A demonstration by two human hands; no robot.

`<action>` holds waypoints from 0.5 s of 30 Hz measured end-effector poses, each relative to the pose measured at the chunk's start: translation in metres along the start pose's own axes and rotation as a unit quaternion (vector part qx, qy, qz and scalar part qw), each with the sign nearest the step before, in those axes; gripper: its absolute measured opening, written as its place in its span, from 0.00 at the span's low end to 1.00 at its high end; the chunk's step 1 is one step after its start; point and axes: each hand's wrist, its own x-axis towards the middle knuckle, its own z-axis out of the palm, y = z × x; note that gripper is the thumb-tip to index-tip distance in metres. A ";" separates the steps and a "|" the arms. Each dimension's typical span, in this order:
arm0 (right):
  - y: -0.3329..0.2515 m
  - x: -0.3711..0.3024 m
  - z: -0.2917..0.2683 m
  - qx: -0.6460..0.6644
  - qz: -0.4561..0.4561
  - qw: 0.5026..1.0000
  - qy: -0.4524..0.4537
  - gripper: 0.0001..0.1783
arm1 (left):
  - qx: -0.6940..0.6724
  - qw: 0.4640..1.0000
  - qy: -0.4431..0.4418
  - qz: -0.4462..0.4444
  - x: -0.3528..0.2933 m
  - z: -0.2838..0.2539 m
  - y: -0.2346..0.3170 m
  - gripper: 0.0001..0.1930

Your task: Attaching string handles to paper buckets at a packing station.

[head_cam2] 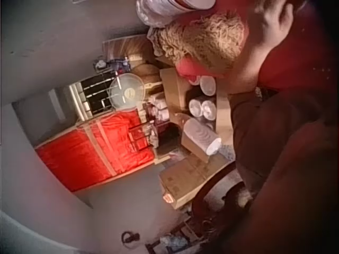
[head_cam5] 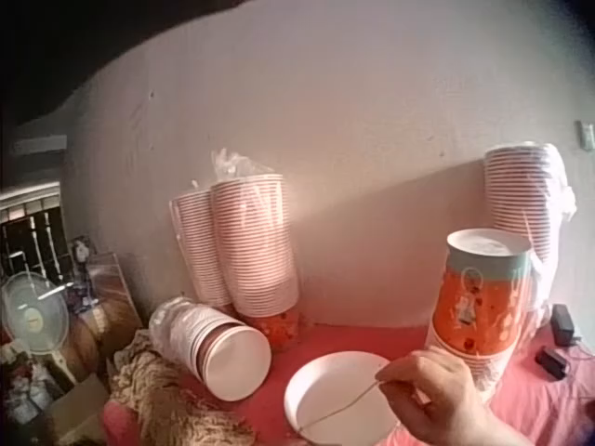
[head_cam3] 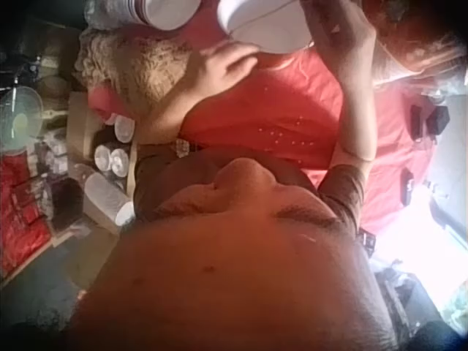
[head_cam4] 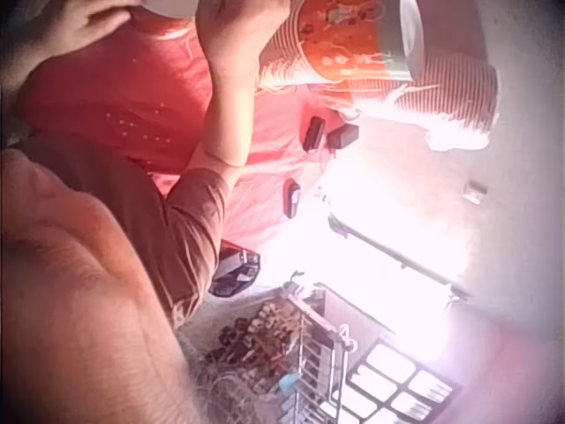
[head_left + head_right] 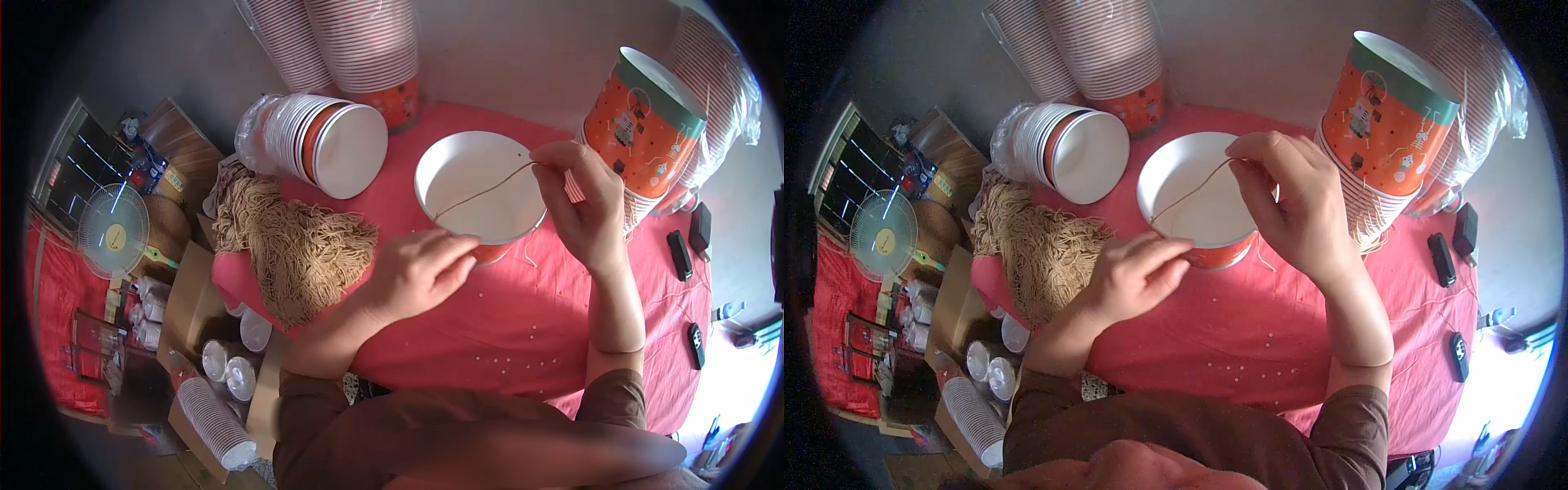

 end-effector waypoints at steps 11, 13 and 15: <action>0.011 -0.006 -0.018 0.555 0.207 0.800 -0.094 0.06 | -0.009 0.980 0.029 -0.195 -0.005 -0.010 -0.040 0.07; 0.014 -0.007 -0.019 0.593 0.208 0.769 -0.114 0.06 | -0.039 0.976 0.043 -0.212 -0.004 -0.015 -0.051 0.05; 0.013 -0.007 -0.019 0.608 0.194 0.761 -0.117 0.07 | -0.052 0.973 0.063 -0.216 -0.008 -0.015 -0.063 0.05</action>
